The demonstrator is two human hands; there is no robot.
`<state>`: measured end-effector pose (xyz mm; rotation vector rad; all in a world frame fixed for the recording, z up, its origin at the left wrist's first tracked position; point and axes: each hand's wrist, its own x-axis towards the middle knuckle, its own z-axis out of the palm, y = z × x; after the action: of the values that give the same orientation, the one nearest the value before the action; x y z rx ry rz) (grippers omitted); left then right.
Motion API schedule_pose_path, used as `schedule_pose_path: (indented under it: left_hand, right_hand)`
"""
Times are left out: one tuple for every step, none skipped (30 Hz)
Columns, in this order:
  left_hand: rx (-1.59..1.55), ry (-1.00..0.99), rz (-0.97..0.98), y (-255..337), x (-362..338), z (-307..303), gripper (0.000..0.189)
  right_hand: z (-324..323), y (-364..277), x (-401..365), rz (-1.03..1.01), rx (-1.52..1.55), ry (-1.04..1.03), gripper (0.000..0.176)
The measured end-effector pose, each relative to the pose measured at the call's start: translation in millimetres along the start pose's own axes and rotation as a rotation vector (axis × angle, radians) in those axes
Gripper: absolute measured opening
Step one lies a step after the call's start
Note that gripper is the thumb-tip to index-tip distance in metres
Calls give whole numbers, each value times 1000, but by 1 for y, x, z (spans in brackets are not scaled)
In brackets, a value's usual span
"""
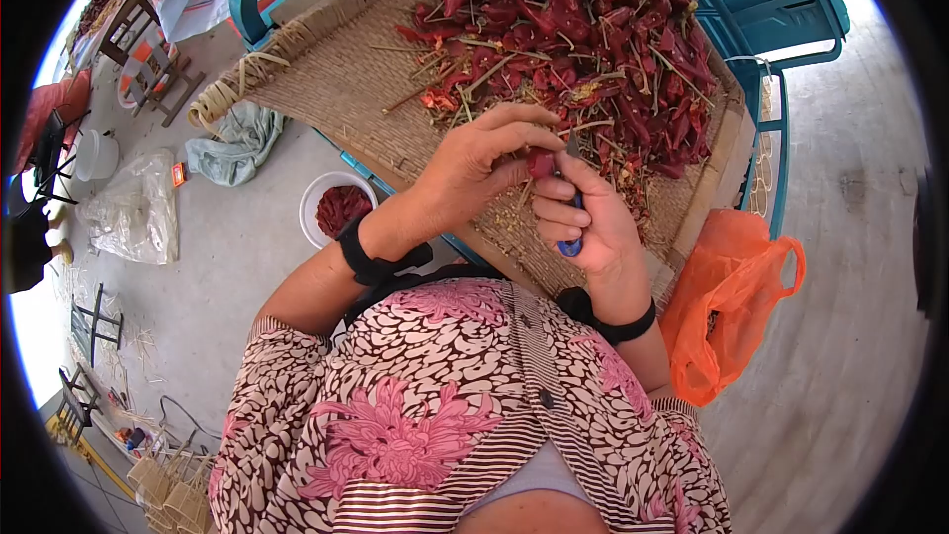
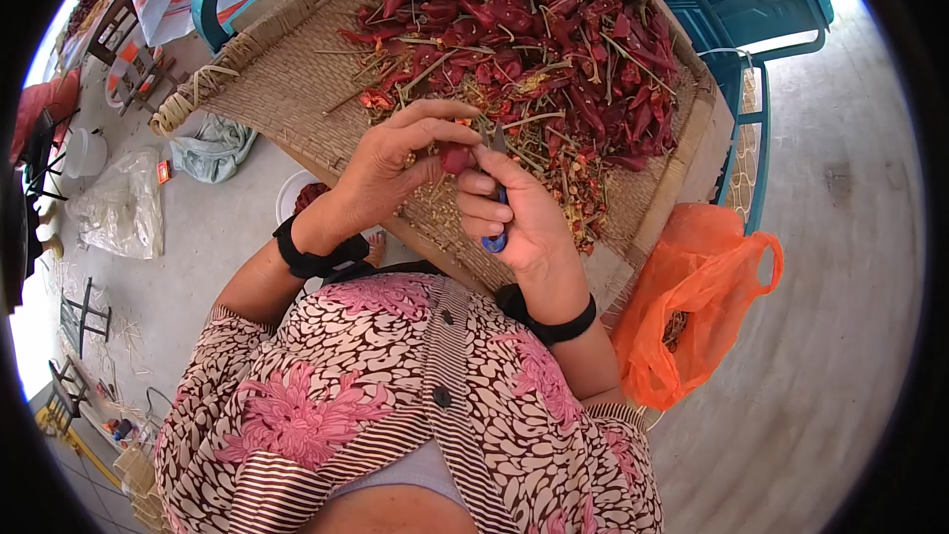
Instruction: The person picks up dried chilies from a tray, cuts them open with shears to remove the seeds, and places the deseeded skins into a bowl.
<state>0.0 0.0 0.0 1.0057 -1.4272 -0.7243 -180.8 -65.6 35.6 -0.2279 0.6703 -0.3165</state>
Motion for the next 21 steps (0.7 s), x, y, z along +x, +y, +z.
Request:
schedule_pose_path:
  left_hand:
    - [-28,30,-55,1,-2,0,26]
    - [-56,61,-110,3,-4,-1,27]
    - [-102,56,-189,1,-4,3,27]
    - [-137,46,-267,2,-5,2,27]
    - [-166,33,-343,4,-6,-1,27]
    - [-183,37,-360,7,-5,-3,28]
    - [-206,41,-380,11,-5,-3,29]
    - [-229,42,-399,13,-5,-3,30]
    - [-221,33,-387,11,-7,-1,31]
    - [-212,23,-374,8,-9,1,33]
    - [-203,15,-360,6,-11,2,34]
    - [-211,7,-334,6,-11,3,34]
    - [-217,1,-310,6,-11,3,34]
    - [-226,-4,-286,7,-12,5,35]
    - [-260,22,-283,8,-13,6,33]
    - [-293,46,-281,8,-15,8,31]
    - [-327,70,-278,8,-16,10,30]
    - [-299,89,-268,7,-16,13,28]
    - [-270,108,-260,6,-16,15,27]
    - [-241,128,-252,5,-17,17,25]
    - [-171,132,-268,4,-18,17,24]
  right_hand:
    - [3,2,0,-50,-91,23,22]
    - [6,3,-1,-99,-184,45,21]
    - [9,5,-3,-273,-373,151,21]
    - [16,12,-4,-448,-558,244,20]
    - [19,16,-4,-628,-738,331,19]
    - [19,16,-4,-712,-794,302,23]
    - [20,15,-4,-771,-936,256,26]
    - [22,14,-3,-829,-1077,210,29]
    - [25,13,-4,-888,-1216,161,31]
    - [31,14,-7,-828,-1337,246,29]
    - [29,15,-3,-904,-1410,250,27]
    - [26,15,3,-981,-1483,253,24]
    - [24,15,6,-1057,-1553,252,22]
    - [24,14,5,-1036,-1574,289,16]
    - [24,13,7,-1087,-1549,251,16]
    - [22,12,9,-1138,-1521,214,16]
    - [21,11,11,-1188,-1493,176,16]
    - [21,11,11,-1187,-1510,197,15]
    - [21,11,10,-1184,-1526,217,14]
    - [22,11,10,-1181,-1542,237,14]
    - [22,12,9,-1211,-1609,247,14]
